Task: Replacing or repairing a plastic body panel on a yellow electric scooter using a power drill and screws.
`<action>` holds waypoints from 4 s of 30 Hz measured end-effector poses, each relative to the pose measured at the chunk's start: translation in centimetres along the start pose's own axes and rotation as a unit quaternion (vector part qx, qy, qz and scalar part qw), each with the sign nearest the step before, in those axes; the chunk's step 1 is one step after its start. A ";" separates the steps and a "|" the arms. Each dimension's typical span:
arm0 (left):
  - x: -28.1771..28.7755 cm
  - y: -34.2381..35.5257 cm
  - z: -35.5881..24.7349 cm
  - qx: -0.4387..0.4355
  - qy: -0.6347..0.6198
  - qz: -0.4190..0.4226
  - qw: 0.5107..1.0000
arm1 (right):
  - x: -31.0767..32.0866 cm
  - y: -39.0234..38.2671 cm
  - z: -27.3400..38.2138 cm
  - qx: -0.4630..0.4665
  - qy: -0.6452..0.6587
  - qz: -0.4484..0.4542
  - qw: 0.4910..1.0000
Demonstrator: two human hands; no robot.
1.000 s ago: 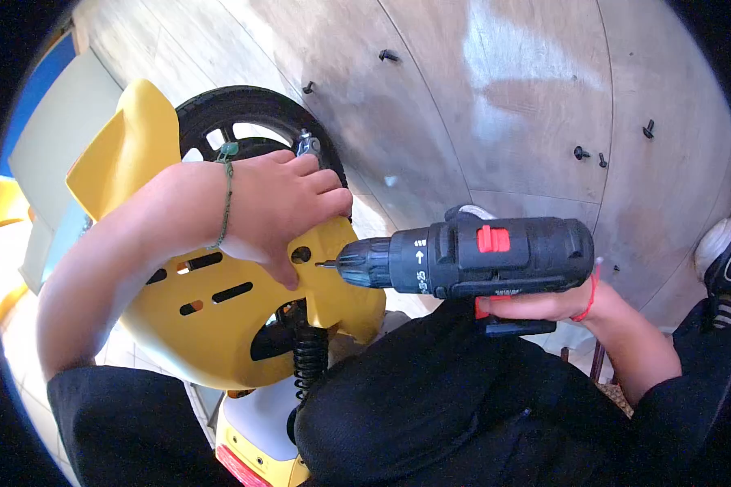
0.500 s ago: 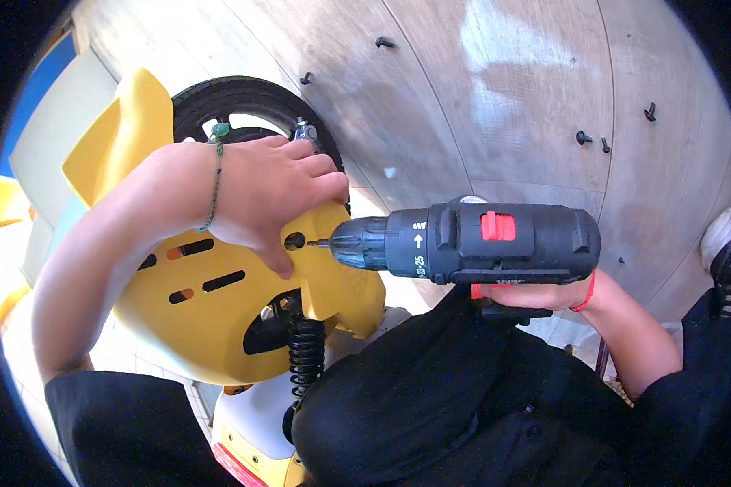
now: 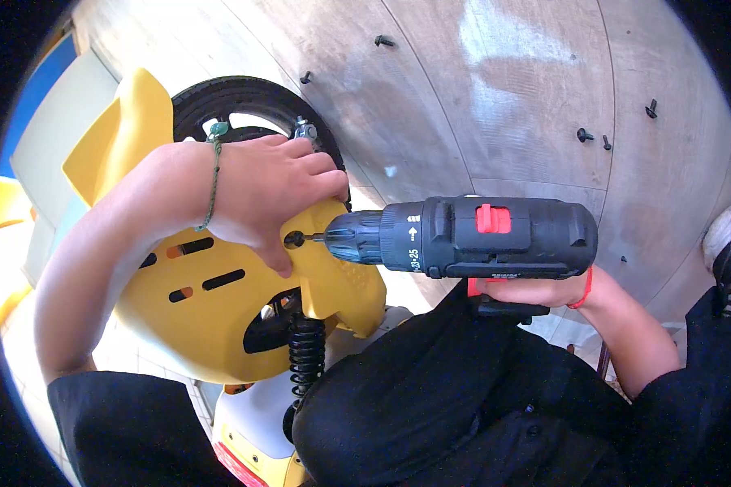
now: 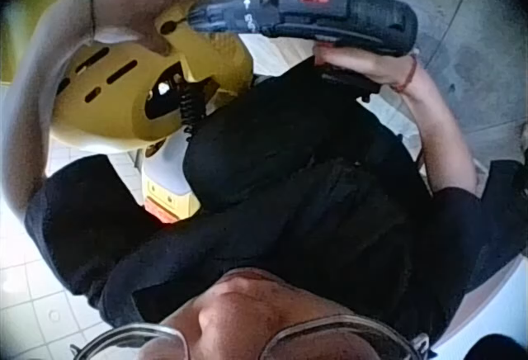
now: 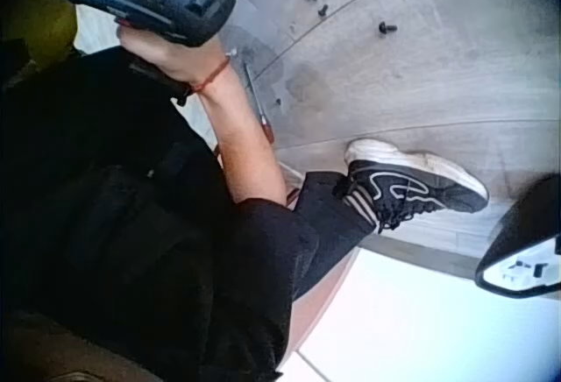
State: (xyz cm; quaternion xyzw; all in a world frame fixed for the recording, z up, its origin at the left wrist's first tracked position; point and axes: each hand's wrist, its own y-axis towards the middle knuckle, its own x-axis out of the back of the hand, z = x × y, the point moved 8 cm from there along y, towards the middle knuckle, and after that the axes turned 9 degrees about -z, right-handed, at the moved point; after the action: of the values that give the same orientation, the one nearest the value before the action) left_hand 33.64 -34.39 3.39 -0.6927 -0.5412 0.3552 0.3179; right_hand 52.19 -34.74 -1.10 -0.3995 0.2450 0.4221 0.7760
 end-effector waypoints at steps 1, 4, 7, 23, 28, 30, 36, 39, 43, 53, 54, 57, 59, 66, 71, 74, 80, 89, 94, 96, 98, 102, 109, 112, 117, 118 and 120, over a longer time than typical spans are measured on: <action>-0.1 0.0 0.0 -0.002 -0.001 0.000 1.000 | 0.0 0.1 0.1 0.000 0.000 0.000 1.000; 0.0 0.0 0.0 -0.002 0.005 -0.002 1.000 | -0.2 0.1 0.0 -0.013 -0.016 0.008 1.000; 0.1 0.0 0.0 -0.004 0.005 -0.007 1.000 | -0.3 0.1 -0.2 -0.028 0.006 0.012 1.000; 0.0 0.0 0.0 -0.007 -0.001 -0.004 1.000 | -0.5 -0.1 1.3 0.152 -0.131 0.034 0.979; 0.1 0.0 -0.1 -0.010 -0.005 -0.005 1.000 | -0.7 -0.2 2.8 0.165 -0.185 0.050 0.967; -0.1 0.2 0.0 -0.011 -0.003 -0.005 1.000 | -0.7 -0.4 2.7 0.150 -0.173 0.041 0.973; 0.0 0.0 -0.1 -0.003 0.000 0.000 1.000 | -0.7 -0.4 2.5 0.160 -0.167 0.024 0.973; -0.4 -0.9 0.3 0.017 0.000 0.011 1.000 | -1.1 0.6 1.9 0.158 -0.137 0.047 0.977; 0.3 0.8 -0.4 -0.030 0.015 -0.015 0.999 | -0.2 -0.5 3.9 0.129 -0.199 0.041 0.971; -0.1 0.0 0.1 -0.002 -0.005 0.012 1.000 | -0.9 0.5 3.8 0.210 -0.207 0.043 0.954; -0.1 -0.1 0.1 -0.001 -0.006 0.013 1.000 | -1.2 0.5 4.0 0.229 -0.227 0.051 0.945; -0.4 -0.7 0.4 0.014 -0.010 0.026 1.000 | -1.4 1.0 3.2 0.197 -0.229 0.072 0.950; 0.3 0.7 -0.3 -0.021 -0.001 -0.001 1.000 | -1.0 0.2 5.1 0.193 -0.260 0.053 0.945; -0.1 -0.2 0.0 -0.012 -0.008 0.008 1.000 | -1.1 1.7 4.6 0.197 -0.195 0.053 0.959; 0.3 -0.1 -0.1 -0.017 0.008 0.022 1.000 | -1.3 1.7 4.3 0.175 -0.182 0.049 0.966; 0.0 -0.2 0.1 -0.016 0.005 0.028 0.999 | -1.5 1.7 4.1 0.183 -0.175 0.049 0.966; 0.5 -0.2 -0.2 -0.026 0.002 0.009 1.000 | -1.5 1.6 3.6 0.177 -0.170 0.049 0.968; 0.3 -0.1 -0.2 -0.020 -0.015 0.020 0.999 | -1.5 1.9 3.1 0.164 -0.157 0.043 0.973; 0.4 -0.3 -0.2 -0.024 -0.012 0.015 1.000 | -1.8 1.8 2.1 0.152 -0.141 0.033 0.978; 0.4 -0.3 -0.2 -0.021 -0.012 0.016 1.000 | -1.8 2.0 1.7 0.140 -0.136 0.033 0.980; 0.2 -0.6 -0.1 -0.015 -0.015 0.020 1.000 | -1.7 2.5 0.2 0.128 -0.125 0.035 0.983; 0.1 -0.4 -0.3 -0.024 -0.018 0.016 0.999 | -1.6 2.7 0.5 0.162 -0.119 0.045 0.979; 0.9 -0.2 -0.9 -0.047 0.001 -0.025 0.999 | -0.4 3.5 1.7 0.103 -0.186 0.156 0.965; 0.6 -0.1 -0.4 -0.048 0.003 -0.024 0.999 | 2.5 4.9 2.6 0.176 -0.239 0.141 0.944; 0.9 0.5 0.1 -0.045 -0.024 0.006 0.999 | 7.8 1.1 7.6 0.131 -0.329 -0.022 0.935; 0.8 0.5 0.0 -0.057 -0.036 -0.008 0.998 | 8.3 0.3 8.9 0.117 -0.341 -0.055 0.931; 0.6 -0.7 -0.4 -0.018 0.003 -0.036 0.999 | 10.0 -0.7 6.8 -0.173 -0.239 -0.116 0.949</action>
State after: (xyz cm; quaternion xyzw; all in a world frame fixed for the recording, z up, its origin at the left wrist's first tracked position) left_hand 33.68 -33.65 4.04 -0.6794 -0.5711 0.3317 0.3196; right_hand 58.30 -24.80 -4.15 -0.4404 -0.0721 0.4481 0.7746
